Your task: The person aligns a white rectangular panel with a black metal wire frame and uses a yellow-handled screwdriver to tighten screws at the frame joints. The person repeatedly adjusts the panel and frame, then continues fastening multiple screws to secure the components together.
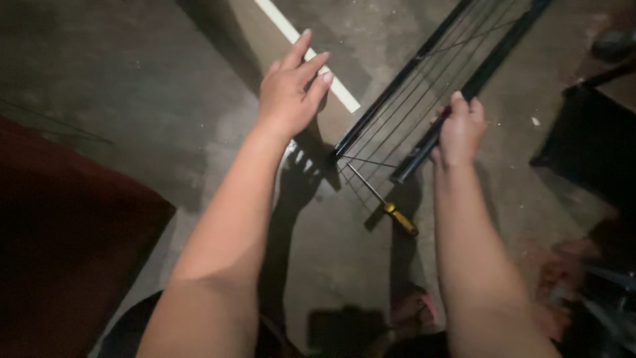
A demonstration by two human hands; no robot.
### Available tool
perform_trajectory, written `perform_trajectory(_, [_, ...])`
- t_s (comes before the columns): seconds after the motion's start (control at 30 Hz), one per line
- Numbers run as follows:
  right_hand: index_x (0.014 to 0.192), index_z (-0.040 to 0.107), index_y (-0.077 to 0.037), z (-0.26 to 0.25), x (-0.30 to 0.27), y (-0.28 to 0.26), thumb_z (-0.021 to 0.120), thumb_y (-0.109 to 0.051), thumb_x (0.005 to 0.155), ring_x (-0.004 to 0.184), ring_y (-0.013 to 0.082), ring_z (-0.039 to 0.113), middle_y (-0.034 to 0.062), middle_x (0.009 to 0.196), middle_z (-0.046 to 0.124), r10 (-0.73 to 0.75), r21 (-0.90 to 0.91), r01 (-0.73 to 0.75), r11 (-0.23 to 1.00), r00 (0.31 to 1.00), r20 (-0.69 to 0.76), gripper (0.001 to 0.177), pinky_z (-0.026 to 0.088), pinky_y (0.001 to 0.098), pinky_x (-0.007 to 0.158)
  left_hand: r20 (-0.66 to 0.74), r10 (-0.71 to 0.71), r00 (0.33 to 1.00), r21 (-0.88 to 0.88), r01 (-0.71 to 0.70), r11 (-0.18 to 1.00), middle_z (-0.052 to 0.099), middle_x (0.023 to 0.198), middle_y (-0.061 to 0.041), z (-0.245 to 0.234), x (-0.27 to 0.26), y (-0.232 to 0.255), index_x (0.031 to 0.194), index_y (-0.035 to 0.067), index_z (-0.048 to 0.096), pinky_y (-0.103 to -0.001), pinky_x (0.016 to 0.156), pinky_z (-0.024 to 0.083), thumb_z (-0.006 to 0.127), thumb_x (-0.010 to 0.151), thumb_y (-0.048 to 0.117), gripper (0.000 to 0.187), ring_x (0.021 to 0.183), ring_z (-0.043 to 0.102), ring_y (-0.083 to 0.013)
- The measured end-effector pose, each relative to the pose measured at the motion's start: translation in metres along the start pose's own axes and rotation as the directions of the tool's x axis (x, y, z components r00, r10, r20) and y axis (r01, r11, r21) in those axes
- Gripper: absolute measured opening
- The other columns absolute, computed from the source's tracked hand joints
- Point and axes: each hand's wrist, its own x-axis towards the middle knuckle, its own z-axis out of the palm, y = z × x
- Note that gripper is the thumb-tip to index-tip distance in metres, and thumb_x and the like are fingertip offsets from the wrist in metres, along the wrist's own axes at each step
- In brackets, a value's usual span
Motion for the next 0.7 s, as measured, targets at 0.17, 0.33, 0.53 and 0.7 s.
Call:
perform_trajectory(0.17, [0.118, 0.060, -0.005, 0.002, -0.009, -0.003, 0.061, -0.007, 0.097, 0.071, 0.0138, 0.061, 0.0036, 0.087, 0.061, -0.027, 0.045, 0.024, 0.999, 0.998, 0.056, 0.021, 0.057, 0.0301, 0.058, 0.105, 0.105, 0.989, -0.051, -0.100, 0.994, 0.049, 0.156, -0.009, -0.023, 0.006, -0.010, 0.133, 0.019, 0.072, -0.045, 0.106, 0.047, 0.080, 0.090, 0.044, 0.051, 0.119, 0.059, -0.0342])
perform_trajectory(0.33, [0.118, 0.057, 0.000, 0.007, -0.019, -0.006, 0.060, -0.006, 0.101, 0.074, 0.0144, 0.061, 0.0051, 0.089, 0.060, -0.041, 0.033, 0.039, 0.999, 0.996, 0.076, 0.018, 0.055, 0.0305, 0.060, 0.125, 0.143, 0.982, -0.074, -0.134, 0.988, 0.048, 0.153, -0.008, -0.027, 0.007, -0.012, 0.133, 0.020, 0.070, -0.045, 0.103, 0.047, 0.095, 0.069, 0.036, 0.070, 0.118, 0.058, -0.0344])
perform_trajectory(0.53, [0.123, 0.060, -0.002, 0.012, -0.026, -0.011, 0.059, -0.008, 0.097, 0.064, 0.0144, 0.059, 0.0047, 0.082, 0.061, 0.002, -0.073, -0.001, 0.997, 1.000, 0.008, 0.027, 0.054, 0.0276, 0.054, 0.091, 0.154, 0.984, -0.040, -0.151, 0.988, 0.052, 0.153, -0.004, -0.025, 0.004, -0.017, 0.132, 0.024, 0.072, -0.042, 0.103, 0.051, 0.093, 0.075, 0.021, 0.061, 0.117, 0.061, -0.0306])
perform_trajectory(0.7, [0.130, 0.060, 0.001, 0.017, -0.022, -0.002, 0.059, -0.003, 0.097, 0.068, 0.0130, 0.059, 0.0048, 0.086, 0.061, -0.071, 0.008, 0.071, 0.997, 0.997, 0.038, 0.033, 0.055, 0.0285, 0.057, 0.084, 0.148, 0.985, -0.028, -0.146, 0.989, 0.056, 0.148, -0.003, -0.028, 0.002, -0.014, 0.130, 0.022, 0.072, -0.043, 0.100, 0.052, 0.091, 0.078, 0.019, 0.056, 0.112, 0.061, -0.0315])
